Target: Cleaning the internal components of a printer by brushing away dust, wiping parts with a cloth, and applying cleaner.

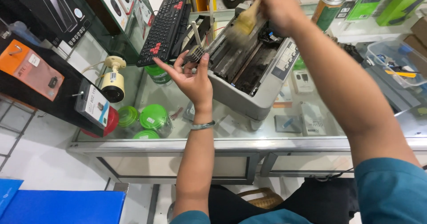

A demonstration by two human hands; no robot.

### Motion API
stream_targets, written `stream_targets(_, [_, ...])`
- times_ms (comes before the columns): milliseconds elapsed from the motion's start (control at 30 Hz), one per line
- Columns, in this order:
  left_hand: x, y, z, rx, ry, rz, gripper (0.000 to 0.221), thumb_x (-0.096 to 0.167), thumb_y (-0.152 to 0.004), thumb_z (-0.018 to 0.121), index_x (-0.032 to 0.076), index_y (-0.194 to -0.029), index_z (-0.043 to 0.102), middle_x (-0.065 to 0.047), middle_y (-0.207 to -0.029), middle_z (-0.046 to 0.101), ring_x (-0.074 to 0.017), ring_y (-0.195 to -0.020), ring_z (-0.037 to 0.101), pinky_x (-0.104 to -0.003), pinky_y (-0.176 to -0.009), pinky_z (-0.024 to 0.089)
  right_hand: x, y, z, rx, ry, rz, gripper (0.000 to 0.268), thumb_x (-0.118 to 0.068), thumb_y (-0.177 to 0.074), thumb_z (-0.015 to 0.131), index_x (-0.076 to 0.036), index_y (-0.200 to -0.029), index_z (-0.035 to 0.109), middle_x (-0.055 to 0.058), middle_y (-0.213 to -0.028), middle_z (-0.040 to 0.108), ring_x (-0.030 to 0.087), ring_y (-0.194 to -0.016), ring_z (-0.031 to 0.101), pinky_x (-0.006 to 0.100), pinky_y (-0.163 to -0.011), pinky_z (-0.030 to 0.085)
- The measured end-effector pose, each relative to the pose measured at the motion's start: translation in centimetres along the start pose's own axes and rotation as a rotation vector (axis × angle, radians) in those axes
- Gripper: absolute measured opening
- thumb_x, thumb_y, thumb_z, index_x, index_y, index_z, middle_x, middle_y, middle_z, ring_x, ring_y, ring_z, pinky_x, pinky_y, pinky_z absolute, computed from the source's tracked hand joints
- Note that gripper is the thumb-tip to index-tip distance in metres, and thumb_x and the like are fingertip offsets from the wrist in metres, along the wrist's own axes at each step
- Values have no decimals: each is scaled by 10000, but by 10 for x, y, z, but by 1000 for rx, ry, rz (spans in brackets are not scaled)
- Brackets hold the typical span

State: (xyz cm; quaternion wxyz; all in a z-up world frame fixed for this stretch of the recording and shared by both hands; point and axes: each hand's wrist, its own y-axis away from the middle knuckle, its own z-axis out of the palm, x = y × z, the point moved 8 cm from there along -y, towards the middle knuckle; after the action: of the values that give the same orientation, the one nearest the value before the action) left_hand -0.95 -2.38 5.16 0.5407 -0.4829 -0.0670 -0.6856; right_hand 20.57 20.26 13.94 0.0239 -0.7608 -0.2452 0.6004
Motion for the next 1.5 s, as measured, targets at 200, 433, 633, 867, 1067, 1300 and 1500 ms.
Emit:
stream_targets(200, [-3, 0, -2, 1, -10, 11, 1223, 108, -827, 867, 201, -1659, -25, -95, -1211, 656, -95, -770, 542, -249, -745, 533, -33, 26, 55, -234, 174, -29, 266, -316, -1124, 511, -165, -906, 527, -30, -839, 578, 88, -693, 550, 218, -640, 493])
stream_targets(433, [2, 1, 1, -21, -15, 23, 1212, 133, -836, 857, 173, -1659, -32, -99, -1211, 655, -115, -780, 558, -279, -748, 538, 8, -36, -50, 242, 359, -236, 303, -351, -1132, 618, -187, -878, 596, -33, -792, 594, 125, -758, 506, 371, -685, 395])
stream_targets(633, [3, 2, 0, -29, -50, 28, 1195, 131, -851, 855, 171, -1656, -26, -93, -1210, 653, -101, -773, 542, -262, -743, 529, -7, 5, 30, -349, -39, -76, 325, -356, -1121, 516, -156, -864, 508, -26, -685, 472, 91, -562, 411, 246, -520, 343])
stream_targets(867, [-14, -1, -5, -32, 35, 22, 1241, 54, -824, 883, 216, -1660, -20, -110, -1216, 611, -96, -837, 593, -259, -787, 571, 32, -77, -72, 115, 286, -14, 240, -302, -1128, 507, -132, -1017, 635, -12, -923, 615, 115, -820, 562, 302, -763, 501])
stream_targets(1067, [-1, 3, -1, -19, -49, 23, 1207, 135, -843, 865, 173, -1659, -23, -96, -1216, 653, -111, -795, 530, -266, -733, 516, 18, -65, -48, 37, 138, -77, 230, -292, -1122, 488, -129, -1014, 609, 8, -857, 600, 117, -709, 551, 281, -607, 479])
stream_targets(1300, [-1, 4, -2, -29, -42, 45, 1217, 122, -844, 871, 176, -1657, -32, -95, -1209, 651, -99, -794, 507, -247, -729, 509, -4, -39, -22, -203, 300, -26, 289, -290, -1160, 444, -118, -961, 563, -3, -852, 535, 111, -692, 453, 251, -656, 408])
stream_targets(1500, [1, 5, -1, -40, 3, 41, 1196, 52, -863, 848, 190, -1659, -34, -92, -1219, 644, -106, -804, 522, -260, -737, 550, -24, -36, -44, 19, 294, -118, 313, -259, -1151, 472, -161, -856, 501, -17, -765, 493, 118, -658, 408, 308, -617, 331])
